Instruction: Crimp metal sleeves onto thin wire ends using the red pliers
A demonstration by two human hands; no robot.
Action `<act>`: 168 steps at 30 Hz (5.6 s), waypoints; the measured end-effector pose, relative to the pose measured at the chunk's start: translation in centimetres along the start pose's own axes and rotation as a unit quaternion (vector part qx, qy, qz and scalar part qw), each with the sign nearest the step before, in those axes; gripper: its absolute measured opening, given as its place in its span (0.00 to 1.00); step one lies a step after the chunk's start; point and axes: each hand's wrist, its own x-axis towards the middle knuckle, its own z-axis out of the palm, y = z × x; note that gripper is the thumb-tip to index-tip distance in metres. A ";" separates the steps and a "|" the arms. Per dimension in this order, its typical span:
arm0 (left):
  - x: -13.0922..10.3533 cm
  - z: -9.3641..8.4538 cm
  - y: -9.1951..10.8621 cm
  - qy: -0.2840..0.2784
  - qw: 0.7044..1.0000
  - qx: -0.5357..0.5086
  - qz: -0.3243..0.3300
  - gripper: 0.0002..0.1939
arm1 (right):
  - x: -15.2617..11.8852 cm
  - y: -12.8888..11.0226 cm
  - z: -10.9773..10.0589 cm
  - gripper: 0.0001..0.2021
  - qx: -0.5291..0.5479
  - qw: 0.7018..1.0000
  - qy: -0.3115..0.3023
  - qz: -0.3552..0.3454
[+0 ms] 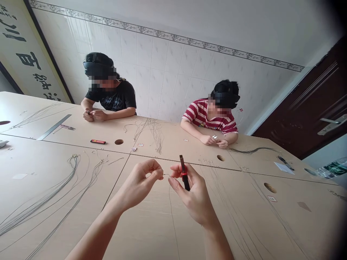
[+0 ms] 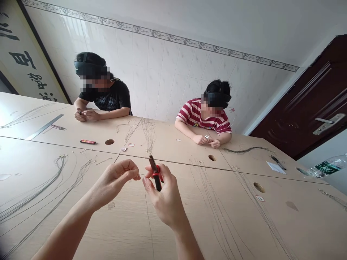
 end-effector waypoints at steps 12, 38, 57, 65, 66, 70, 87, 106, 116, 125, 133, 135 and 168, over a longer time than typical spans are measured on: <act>-0.1 0.2 0.0 -0.007 1.000 0.006 0.007 0.11 | -0.5 0.1 0.8 0.02 -0.063 0.997 0.016 -0.035; 0.1 0.6 -0.6 -0.006 1.000 0.005 -0.010 0.10 | -0.3 0.7 1.1 0.03 -0.108 0.992 0.012 -0.058; 0.6 0.6 -0.4 -0.006 0.999 -0.008 -0.043 0.12 | 0.1 1.1 0.9 0.07 -0.150 0.983 0.020 -0.100; 0.3 -0.1 -0.5 0.012 0.998 0.031 -0.059 0.16 | 0.0 1.1 0.3 0.04 -0.140 0.986 0.044 -0.083; 0.3 -0.1 -0.5 0.012 0.998 0.030 -0.059 0.17 | 0.0 1.1 0.5 0.04 -0.139 0.986 0.043 -0.086; 0.4 -0.1 -0.4 0.004 0.998 0.029 -0.052 0.16 | -0.1 1.0 1.0 0.04 -0.131 0.986 0.044 -0.091; 0.2 -0.1 -0.5 -0.021 0.999 0.029 -0.016 0.16 | 0.0 0.8 0.6 0.04 -0.042 0.999 -0.015 -0.014; 0.0 0.0 -0.3 -0.014 1.000 0.015 -0.016 0.19 | 0.1 0.4 0.6 0.05 -0.001 1.000 -0.025 0.005; 0.2 -0.2 -0.3 -0.027 0.999 0.015 -0.012 0.19 | 0.2 0.2 0.6 0.04 -0.017 0.999 -0.044 0.003; -0.1 0.0 0.0 -0.032 0.999 0.015 -0.013 0.19 | 0.1 0.4 0.7 0.04 -0.005 0.999 -0.050 0.007; 0.0 0.0 0.1 -0.025 0.999 0.018 -0.011 0.19 | 0.1 0.4 0.8 0.05 0.005 0.999 -0.050 0.005; -0.1 0.1 0.0 -0.024 1.000 0.018 -0.007 0.19 | 0.1 0.4 0.8 0.06 0.005 0.999 -0.048 0.003; 0.2 0.0 -0.4 -0.047 0.999 0.027 -0.005 0.15 | 0.3 1.0 0.3 0.05 -0.022 1.000 0.012 -0.017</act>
